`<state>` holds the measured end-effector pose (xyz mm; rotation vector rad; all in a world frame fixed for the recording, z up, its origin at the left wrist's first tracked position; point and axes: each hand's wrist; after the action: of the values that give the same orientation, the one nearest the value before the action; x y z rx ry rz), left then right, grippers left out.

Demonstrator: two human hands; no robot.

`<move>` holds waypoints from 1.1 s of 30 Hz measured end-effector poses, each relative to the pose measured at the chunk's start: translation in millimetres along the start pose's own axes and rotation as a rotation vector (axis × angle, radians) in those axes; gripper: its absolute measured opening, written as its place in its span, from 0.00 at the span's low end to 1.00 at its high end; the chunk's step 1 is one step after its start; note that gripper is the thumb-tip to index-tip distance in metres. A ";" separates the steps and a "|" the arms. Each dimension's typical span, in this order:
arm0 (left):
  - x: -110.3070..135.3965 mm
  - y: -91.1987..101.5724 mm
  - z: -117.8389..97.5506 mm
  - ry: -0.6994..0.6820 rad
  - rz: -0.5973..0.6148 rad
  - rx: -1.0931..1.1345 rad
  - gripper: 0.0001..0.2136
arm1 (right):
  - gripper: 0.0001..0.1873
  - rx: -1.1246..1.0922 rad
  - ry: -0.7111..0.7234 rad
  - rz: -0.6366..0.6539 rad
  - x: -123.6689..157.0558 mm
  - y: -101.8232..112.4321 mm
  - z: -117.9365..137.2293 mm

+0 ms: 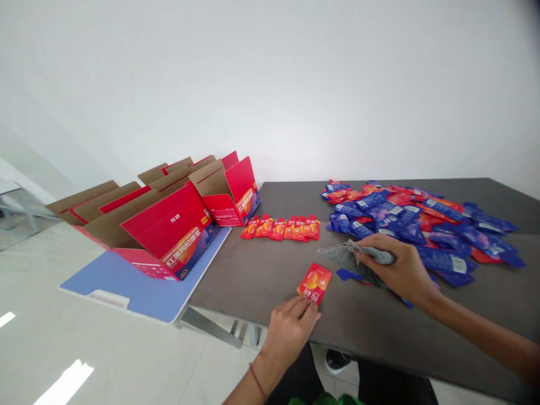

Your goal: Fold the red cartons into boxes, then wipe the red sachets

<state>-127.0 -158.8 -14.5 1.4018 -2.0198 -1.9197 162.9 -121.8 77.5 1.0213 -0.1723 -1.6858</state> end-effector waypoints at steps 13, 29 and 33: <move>26.5 -1.7 5.8 0.094 -0.036 0.141 0.09 | 0.06 0.490 0.310 0.632 37.1 -122.3 52.7; 28.5 -7.6 9.9 0.102 -0.077 0.193 0.11 | 0.12 0.492 0.132 0.443 -11.6 -95.5 22.9; 27.2 -4.4 9.7 0.106 -0.036 0.183 0.09 | 0.06 0.489 0.328 0.671 25.6 -111.3 48.0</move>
<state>-146.2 -166.6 -35.1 1.5528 -2.1810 -1.6698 48.8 -118.3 29.2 1.3898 -0.6554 -0.8640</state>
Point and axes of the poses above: each hand's wrist, its own x-axis away from the middle knuckle, its own y-axis out of the back of the hand, z = x × y, and after that the axes turned 6 degrees about x, right-handed
